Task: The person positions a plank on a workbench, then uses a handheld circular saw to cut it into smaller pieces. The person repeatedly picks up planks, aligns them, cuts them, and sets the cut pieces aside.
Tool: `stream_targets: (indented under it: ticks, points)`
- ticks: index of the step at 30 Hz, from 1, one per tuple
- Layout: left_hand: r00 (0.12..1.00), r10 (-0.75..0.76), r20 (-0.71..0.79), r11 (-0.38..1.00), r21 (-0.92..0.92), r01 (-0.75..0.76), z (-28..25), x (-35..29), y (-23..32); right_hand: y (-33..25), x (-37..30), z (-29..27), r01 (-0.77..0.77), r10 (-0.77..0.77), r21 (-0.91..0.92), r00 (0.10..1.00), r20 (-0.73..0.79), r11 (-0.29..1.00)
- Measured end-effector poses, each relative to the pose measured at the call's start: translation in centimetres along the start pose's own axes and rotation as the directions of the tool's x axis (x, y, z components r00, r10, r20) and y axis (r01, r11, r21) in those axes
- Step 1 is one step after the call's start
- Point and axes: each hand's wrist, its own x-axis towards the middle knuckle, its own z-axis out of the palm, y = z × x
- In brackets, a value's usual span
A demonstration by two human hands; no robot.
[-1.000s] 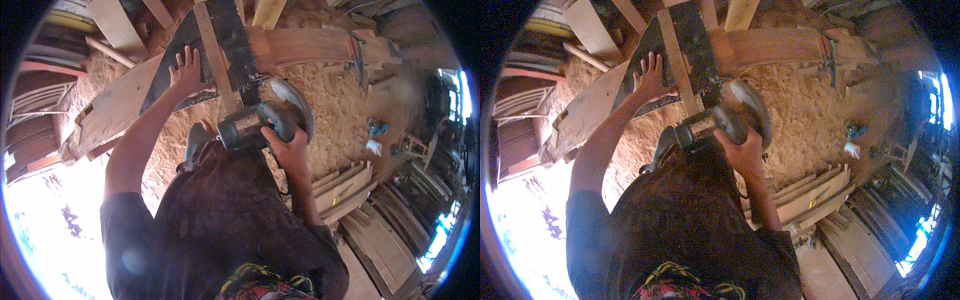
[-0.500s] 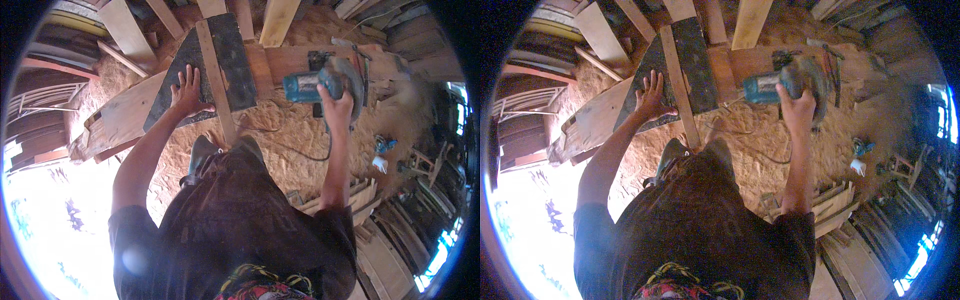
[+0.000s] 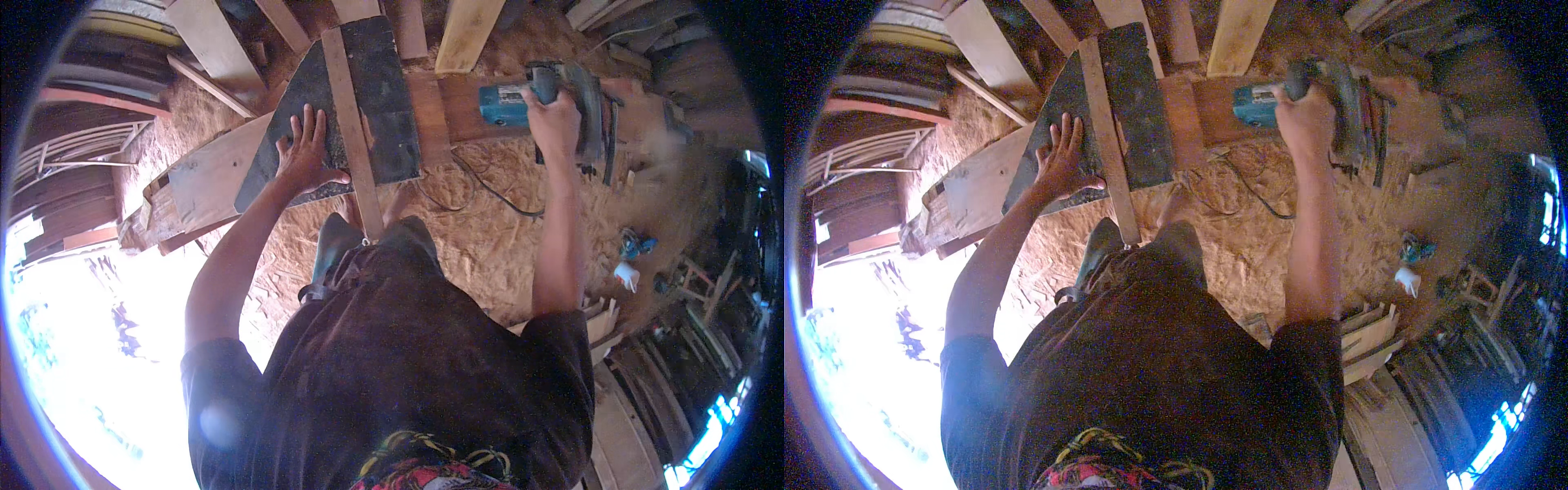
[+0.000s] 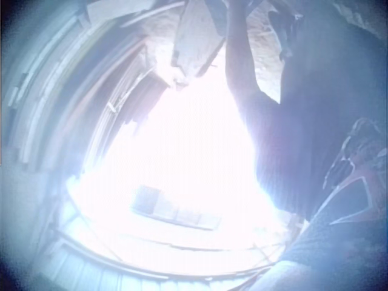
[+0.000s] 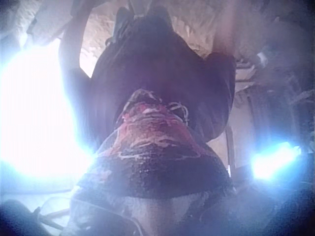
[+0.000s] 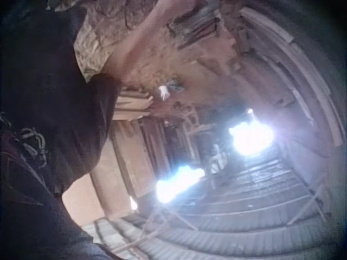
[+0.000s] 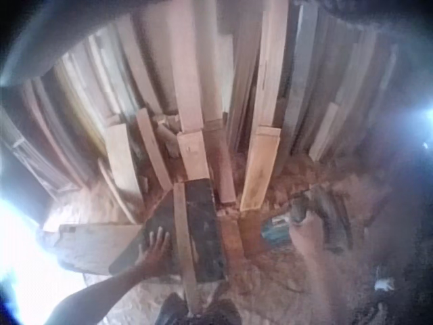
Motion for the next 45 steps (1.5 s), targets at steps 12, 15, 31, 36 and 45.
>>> stream_targets:
  ticks: [12,15,31,36,45]
  points:
    - [1.0,0.024,0.018,1.0,0.001,-0.024,-0.2,0.3,-0.2,-0.4,1.0,2.3,0.135,-0.138,-0.043,0.988,-0.062,0.99]
    - [0.998,0.067,-0.003,0.997,0.031,-0.067,0.5,0.7,-0.8,0.5,0.4,3.9,0.154,-0.214,-0.187,0.907,-0.362,0.97]
    - [1.0,0.004,0.003,0.995,0.097,-0.005,-0.3,0.5,-1.0,-8.3,-25.3,13.3,-0.231,0.024,0.519,0.927,0.373,0.823]
    - [0.995,0.078,-0.065,0.992,0.102,-0.072,-0.8,0.3,-1.0,-10.1,-27.2,18.9,-0.253,-0.036,0.629,0.912,0.41,0.735]
    - [0.861,0.073,-0.503,0.956,-0.21,-0.204,2.0,6.5,-13.4,-10.5,-27.4,19.0,-0.126,-0.133,0.639,0.931,0.341,0.759]
